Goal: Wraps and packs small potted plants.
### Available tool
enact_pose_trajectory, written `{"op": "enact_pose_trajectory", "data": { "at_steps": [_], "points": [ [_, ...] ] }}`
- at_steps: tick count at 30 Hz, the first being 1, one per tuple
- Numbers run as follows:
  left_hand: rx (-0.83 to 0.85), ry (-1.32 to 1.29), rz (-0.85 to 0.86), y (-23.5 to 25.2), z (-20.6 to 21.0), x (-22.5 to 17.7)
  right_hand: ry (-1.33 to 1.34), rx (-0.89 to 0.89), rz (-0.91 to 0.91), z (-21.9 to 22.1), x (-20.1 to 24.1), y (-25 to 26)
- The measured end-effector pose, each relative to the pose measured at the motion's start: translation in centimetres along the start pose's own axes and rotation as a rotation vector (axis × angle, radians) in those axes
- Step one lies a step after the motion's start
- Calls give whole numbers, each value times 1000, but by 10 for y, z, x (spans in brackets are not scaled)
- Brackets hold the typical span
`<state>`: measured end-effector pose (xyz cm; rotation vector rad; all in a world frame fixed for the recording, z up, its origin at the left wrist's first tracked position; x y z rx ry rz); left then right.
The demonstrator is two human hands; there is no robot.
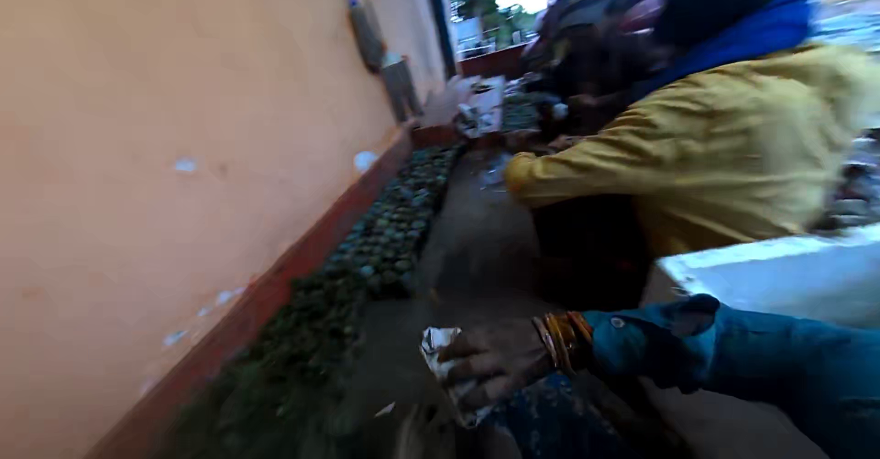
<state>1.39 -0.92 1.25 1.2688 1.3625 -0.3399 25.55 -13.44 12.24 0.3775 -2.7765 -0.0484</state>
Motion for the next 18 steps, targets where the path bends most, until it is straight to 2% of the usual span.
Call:
{"op": "enact_pose_trajectory", "data": {
  "at_steps": [2,3,4,5,7,9,11,13,15,18],
  "points": [
    [-136,-106,-199,11,6,-40,142,289,150,14,30,44],
    [-219,-111,-274,11,5,-45,174,305,123,29,35,61],
    [-316,-92,-300,5,1,-37,199,230,33,49,29,75],
    [-410,-69,-285,-6,-5,-18,261,78,-58,74,19,86],
    [-536,-31,-205,-31,-18,23,410,-315,-154,123,-1,102],
    [-605,-48,-163,-39,-27,36,639,-411,0,156,-11,111],
    [-590,-37,-191,-36,-30,40,936,-336,220,185,-13,119],
    [-462,30,-267,-36,-25,44,1193,-209,433,209,-6,116],
    [-313,194,-363,-38,-26,50,1243,-129,596,234,-7,109],
    [-328,475,-321,-43,-40,55,1089,-115,690,257,-19,100]
  ]
}}
Point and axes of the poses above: each hand's wrist, its own y-axis towards the middle knuckle, its own z-axis out of the palm, x = y × z, the point moved 1 cm from there along y, towards the middle knuckle, and after that the axes turned 15 degrees about z, right-handed, at the moved point
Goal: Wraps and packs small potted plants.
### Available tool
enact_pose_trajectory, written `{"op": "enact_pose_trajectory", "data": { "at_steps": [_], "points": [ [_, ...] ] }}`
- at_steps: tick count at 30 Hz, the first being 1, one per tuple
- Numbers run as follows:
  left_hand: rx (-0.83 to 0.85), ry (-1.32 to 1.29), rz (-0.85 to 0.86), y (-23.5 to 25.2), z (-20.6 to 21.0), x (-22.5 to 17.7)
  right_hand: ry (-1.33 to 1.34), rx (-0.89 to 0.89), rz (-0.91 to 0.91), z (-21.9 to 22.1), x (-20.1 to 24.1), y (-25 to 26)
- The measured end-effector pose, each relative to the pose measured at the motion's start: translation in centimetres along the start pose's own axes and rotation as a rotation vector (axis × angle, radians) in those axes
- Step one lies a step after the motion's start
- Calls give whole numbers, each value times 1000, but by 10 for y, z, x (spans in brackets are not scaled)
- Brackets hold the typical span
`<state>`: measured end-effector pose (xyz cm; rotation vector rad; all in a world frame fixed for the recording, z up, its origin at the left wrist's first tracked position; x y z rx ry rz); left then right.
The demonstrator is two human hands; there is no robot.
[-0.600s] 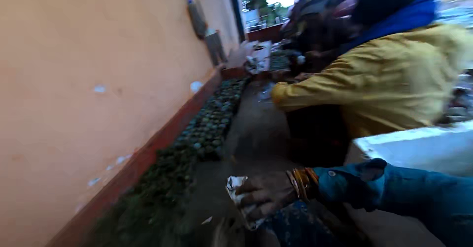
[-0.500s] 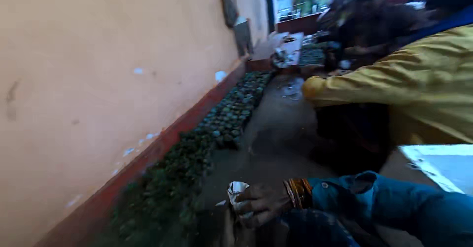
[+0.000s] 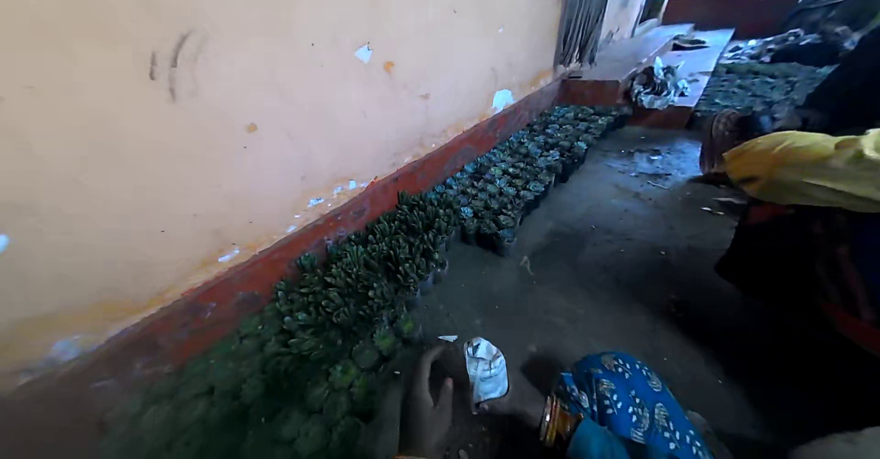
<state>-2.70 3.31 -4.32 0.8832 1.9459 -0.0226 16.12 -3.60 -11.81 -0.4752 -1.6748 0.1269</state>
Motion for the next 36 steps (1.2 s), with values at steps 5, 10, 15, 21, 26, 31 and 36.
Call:
{"op": "enact_pose_trajectory", "data": {
  "at_steps": [5,10,15,21,26,31,36],
  "points": [
    [119,283,255,1,6,3,-166,180,-39,-1,-4,7],
    [210,371,279,-1,9,7,-263,265,-20,-7,-8,13],
    [296,428,237,-2,8,6,-409,308,-70,-11,0,13],
    [275,452,148,-1,3,5,-513,372,-51,-9,7,9],
    [316,3,-223,6,-7,1,-535,422,-53,-5,15,4],
    [-129,-439,-211,1,8,8,-282,461,-86,-4,15,-3],
    [-139,137,201,-1,8,18,-239,245,-17,-8,0,13]
  ]
}}
Point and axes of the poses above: each hand's wrist, its own y-axis towards the middle knuckle, its own z-axis out of the palm, x = y × z, the point moved 1 cm from there along y, towards the middle knuckle, and after that the axes turned 15 degrees about z, right-handed, at the moved point
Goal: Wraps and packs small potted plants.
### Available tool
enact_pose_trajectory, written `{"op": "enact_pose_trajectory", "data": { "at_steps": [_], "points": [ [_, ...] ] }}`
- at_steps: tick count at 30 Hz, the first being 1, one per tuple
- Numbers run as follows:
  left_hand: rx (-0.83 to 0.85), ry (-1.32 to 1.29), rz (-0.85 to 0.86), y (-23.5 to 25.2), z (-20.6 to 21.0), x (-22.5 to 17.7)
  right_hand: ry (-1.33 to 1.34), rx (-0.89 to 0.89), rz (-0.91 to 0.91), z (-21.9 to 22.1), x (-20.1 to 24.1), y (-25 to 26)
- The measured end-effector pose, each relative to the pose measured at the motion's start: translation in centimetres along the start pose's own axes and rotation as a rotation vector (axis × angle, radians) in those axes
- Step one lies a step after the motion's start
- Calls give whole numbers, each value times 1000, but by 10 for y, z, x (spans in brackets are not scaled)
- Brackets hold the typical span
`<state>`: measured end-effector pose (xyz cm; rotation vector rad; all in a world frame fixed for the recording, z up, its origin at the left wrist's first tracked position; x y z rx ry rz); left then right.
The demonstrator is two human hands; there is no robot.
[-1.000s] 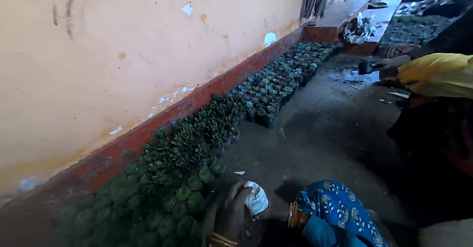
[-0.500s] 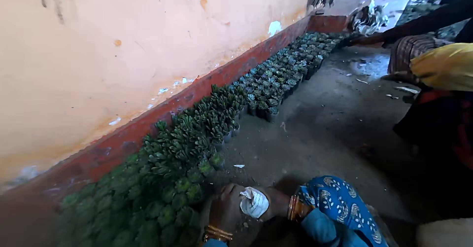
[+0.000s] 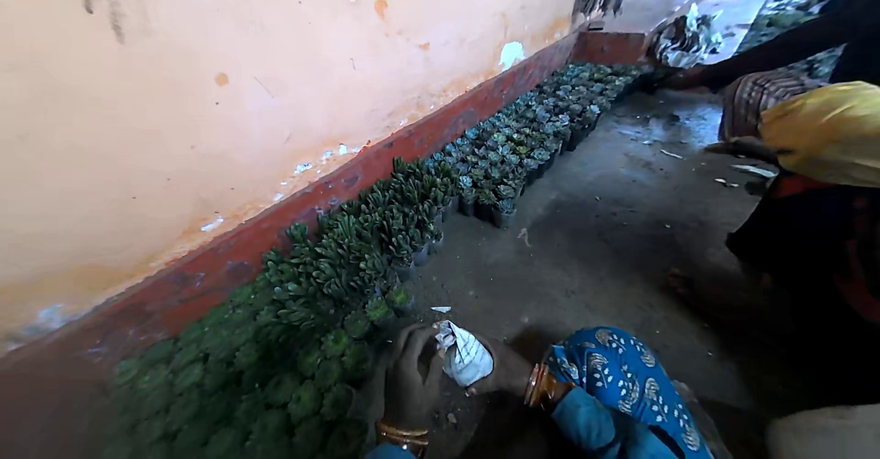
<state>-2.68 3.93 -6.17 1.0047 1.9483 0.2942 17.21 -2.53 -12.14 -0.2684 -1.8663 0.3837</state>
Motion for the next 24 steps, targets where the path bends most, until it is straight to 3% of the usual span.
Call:
{"op": "enact_pose_trajectory", "data": {
  "at_steps": [3,5,8,13,16,18,20,24],
  "points": [
    [119,342,139,-1,4,-4,-81,-3,13,2,5,-1],
    [129,395,133,0,5,-5,-148,16,17,4,8,-3],
    [40,119,35,2,-5,-2,-142,38,4,4,4,-2],
    [-243,-541,-313,4,-12,2,-27,152,-72,5,4,-3],
    [-447,-635,-467,5,-5,7,89,242,-30,11,8,-6],
    [-523,-572,-537,10,-9,-1,98,189,-4,13,7,-5],
    [-423,-382,-475,9,-17,-6,62,68,13,13,2,-2],
    [62,53,-197,1,0,-16,18,-84,28,14,-1,3]
  ]
}}
Point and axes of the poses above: each hand's wrist, its own y-axis towards the middle knuckle, its own z-axis out of the palm, x = y × z, the point moved 1 cm from there along y, towards the middle knuckle, and after that the axes turned 15 degrees about z, right-handed, at the moved point
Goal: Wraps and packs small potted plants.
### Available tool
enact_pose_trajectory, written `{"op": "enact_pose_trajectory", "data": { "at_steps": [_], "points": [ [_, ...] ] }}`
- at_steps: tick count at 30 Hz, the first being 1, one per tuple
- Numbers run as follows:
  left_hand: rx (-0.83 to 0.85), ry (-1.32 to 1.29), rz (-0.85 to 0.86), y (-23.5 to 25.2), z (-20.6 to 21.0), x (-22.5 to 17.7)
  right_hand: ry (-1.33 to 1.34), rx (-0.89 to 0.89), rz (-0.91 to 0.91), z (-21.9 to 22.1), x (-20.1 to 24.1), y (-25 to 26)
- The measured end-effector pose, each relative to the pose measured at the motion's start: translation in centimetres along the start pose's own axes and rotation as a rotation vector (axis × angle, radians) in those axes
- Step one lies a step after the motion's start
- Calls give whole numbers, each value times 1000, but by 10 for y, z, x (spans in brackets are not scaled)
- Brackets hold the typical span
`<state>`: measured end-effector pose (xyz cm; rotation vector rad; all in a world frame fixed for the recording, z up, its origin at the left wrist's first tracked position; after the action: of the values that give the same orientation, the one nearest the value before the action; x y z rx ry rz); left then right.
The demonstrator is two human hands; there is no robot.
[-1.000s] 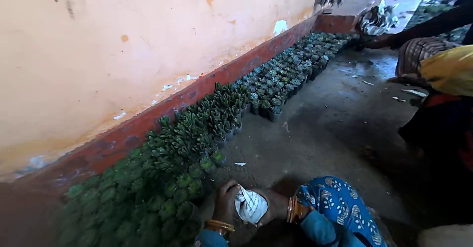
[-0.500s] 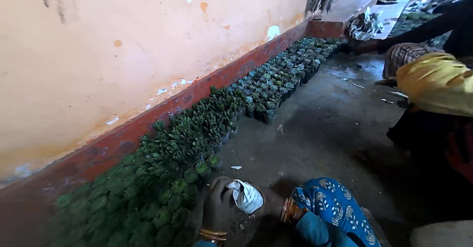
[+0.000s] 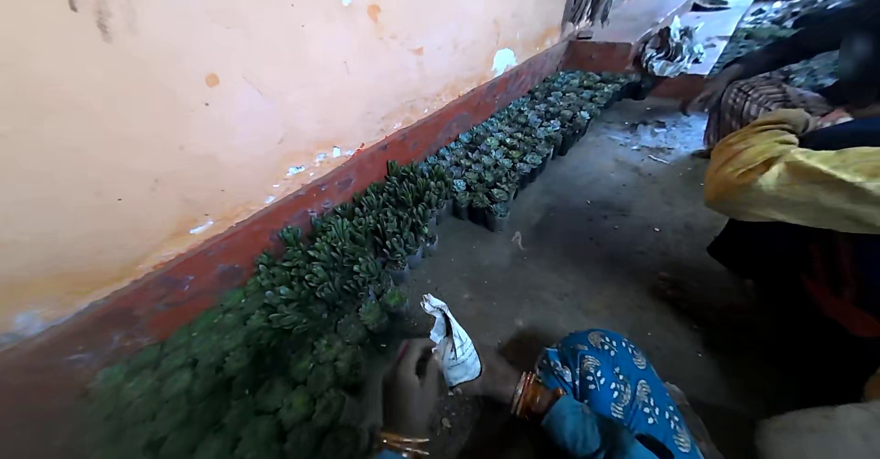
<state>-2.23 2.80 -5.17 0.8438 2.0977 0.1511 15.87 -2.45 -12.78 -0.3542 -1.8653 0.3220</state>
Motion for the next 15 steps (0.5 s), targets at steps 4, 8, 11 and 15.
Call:
{"op": "enact_pose_trajectory", "data": {
  "at_steps": [4,8,11,15],
  "points": [
    [194,308,29,-1,22,-11,-87,-116,27,5,0,0],
    [302,404,-27,-1,21,-18,-247,-164,90,1,6,-2],
    [181,479,63,-6,26,-14,-291,-169,104,2,6,0],
    [90,131,-113,3,15,-6,-112,-211,30,1,6,-1]
  ]
}}
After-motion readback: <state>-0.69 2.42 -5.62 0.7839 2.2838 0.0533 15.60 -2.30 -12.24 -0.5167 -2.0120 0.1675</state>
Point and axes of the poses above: each hand's wrist, its own y-axis towards the middle knuckle, its own z-axis out of the palm, x = y × z, the point moved 1 cm from there along y, towards the middle knuckle, and after that the axes turned 15 degrees about z, right-handed, at the moved point
